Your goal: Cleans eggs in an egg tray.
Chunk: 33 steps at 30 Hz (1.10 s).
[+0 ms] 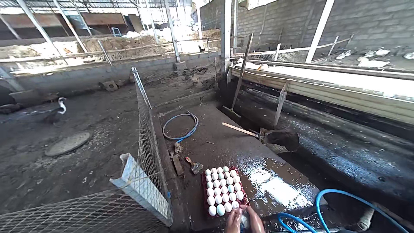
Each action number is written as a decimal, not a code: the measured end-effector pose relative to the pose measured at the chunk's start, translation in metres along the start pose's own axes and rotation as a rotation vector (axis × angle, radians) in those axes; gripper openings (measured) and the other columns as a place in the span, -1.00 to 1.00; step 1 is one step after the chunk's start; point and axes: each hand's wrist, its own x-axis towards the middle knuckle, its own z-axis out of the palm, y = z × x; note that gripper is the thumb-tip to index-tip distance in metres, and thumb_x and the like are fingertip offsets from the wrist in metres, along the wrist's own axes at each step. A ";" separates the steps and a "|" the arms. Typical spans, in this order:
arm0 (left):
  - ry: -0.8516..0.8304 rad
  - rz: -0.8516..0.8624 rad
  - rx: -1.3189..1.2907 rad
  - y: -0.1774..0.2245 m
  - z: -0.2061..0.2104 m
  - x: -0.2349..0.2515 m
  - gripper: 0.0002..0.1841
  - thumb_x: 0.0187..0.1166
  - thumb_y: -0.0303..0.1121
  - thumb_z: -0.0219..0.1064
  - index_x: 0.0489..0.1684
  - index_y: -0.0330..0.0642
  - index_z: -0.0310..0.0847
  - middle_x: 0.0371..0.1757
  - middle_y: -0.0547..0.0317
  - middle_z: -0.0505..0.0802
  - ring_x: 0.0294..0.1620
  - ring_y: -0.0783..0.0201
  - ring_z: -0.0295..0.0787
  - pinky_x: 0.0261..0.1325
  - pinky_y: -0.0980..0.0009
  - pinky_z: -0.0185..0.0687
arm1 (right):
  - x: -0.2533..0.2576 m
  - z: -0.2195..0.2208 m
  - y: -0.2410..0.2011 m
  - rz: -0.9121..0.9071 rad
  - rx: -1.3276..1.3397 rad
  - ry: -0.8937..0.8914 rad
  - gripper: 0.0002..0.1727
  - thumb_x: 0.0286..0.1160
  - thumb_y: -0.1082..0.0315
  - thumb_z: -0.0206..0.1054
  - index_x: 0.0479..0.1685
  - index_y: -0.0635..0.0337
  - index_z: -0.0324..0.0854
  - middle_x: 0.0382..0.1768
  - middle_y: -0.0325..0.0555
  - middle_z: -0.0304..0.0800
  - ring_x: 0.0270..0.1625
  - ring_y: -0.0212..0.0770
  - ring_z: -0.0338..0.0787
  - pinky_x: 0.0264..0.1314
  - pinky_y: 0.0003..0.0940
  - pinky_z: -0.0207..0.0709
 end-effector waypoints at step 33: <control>-0.001 0.045 0.096 0.020 0.013 -0.010 -0.48 0.90 -0.33 -0.26 0.53 -0.60 0.36 0.54 -0.42 0.55 0.58 -0.08 0.47 0.68 0.07 0.26 | -0.009 0.010 0.014 -0.372 -0.322 0.158 -0.47 0.73 0.36 -0.02 0.59 0.52 0.30 0.44 0.47 0.52 0.50 0.20 0.57 0.59 0.08 0.40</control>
